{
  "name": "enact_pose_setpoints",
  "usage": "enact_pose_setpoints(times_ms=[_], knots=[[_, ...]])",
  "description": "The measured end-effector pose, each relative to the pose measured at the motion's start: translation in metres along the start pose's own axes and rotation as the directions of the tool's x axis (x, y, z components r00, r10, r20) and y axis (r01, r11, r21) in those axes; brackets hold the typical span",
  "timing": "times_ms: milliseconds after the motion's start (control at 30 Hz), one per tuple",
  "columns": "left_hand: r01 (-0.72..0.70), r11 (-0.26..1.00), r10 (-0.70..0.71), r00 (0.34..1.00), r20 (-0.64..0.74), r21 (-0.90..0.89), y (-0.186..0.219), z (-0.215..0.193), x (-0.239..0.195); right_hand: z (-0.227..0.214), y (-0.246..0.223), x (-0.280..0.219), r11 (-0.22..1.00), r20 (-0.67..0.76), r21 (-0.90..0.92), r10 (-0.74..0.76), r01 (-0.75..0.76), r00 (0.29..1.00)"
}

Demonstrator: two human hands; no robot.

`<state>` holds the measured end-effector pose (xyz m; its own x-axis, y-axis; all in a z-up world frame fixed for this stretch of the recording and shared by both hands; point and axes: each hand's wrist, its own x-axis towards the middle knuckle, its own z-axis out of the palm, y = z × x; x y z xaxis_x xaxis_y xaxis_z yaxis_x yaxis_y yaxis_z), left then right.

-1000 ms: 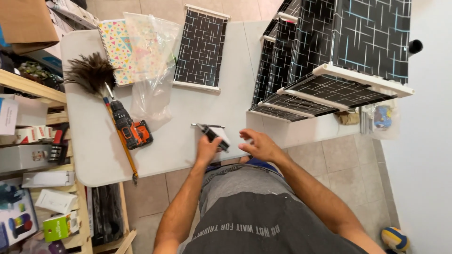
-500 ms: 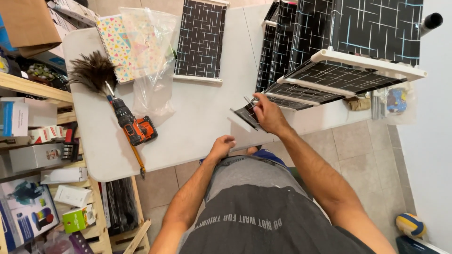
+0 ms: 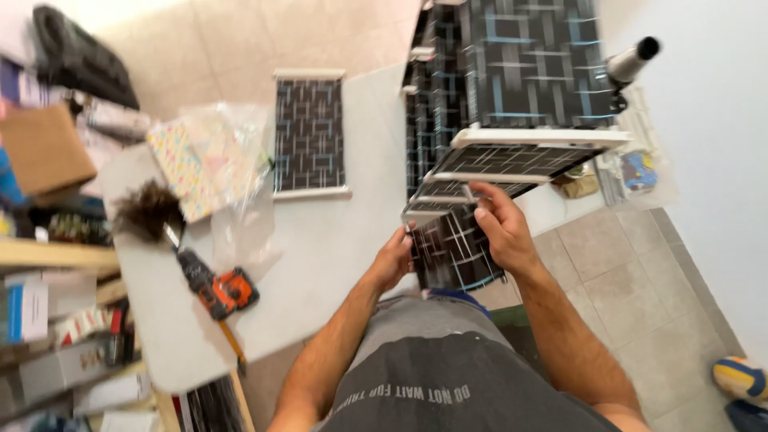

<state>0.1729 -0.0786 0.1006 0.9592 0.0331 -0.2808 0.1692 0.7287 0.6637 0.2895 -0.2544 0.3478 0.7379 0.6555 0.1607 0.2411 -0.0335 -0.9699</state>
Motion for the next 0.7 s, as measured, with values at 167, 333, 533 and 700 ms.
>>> enact_pose_setpoints(times_ms=[167,333,533,700], knots=[[-0.335,0.906,0.338,0.941,0.035,0.260,0.074,0.051,-0.038,-0.058,-0.002,-0.034,0.997,-0.184,0.031,-0.070,0.077,0.980],[-0.613,0.556,0.519,0.783,0.342,0.561,0.225,0.173,-0.039,-0.112,-0.078,-0.012,0.877,-0.410,-0.478,-0.263,0.040,0.874],[-0.704,0.287,0.515,0.685,0.515,0.649,0.322,0.269,0.007,-0.151,-0.131,0.068,0.911,-0.614,-0.152,-0.391,0.383,0.686],[-0.701,0.267,0.549,0.675,0.494,0.662,0.320,0.269,0.013,-0.166,-0.109,0.095,0.881,-0.618,-0.246,-0.464,0.405,0.634]])
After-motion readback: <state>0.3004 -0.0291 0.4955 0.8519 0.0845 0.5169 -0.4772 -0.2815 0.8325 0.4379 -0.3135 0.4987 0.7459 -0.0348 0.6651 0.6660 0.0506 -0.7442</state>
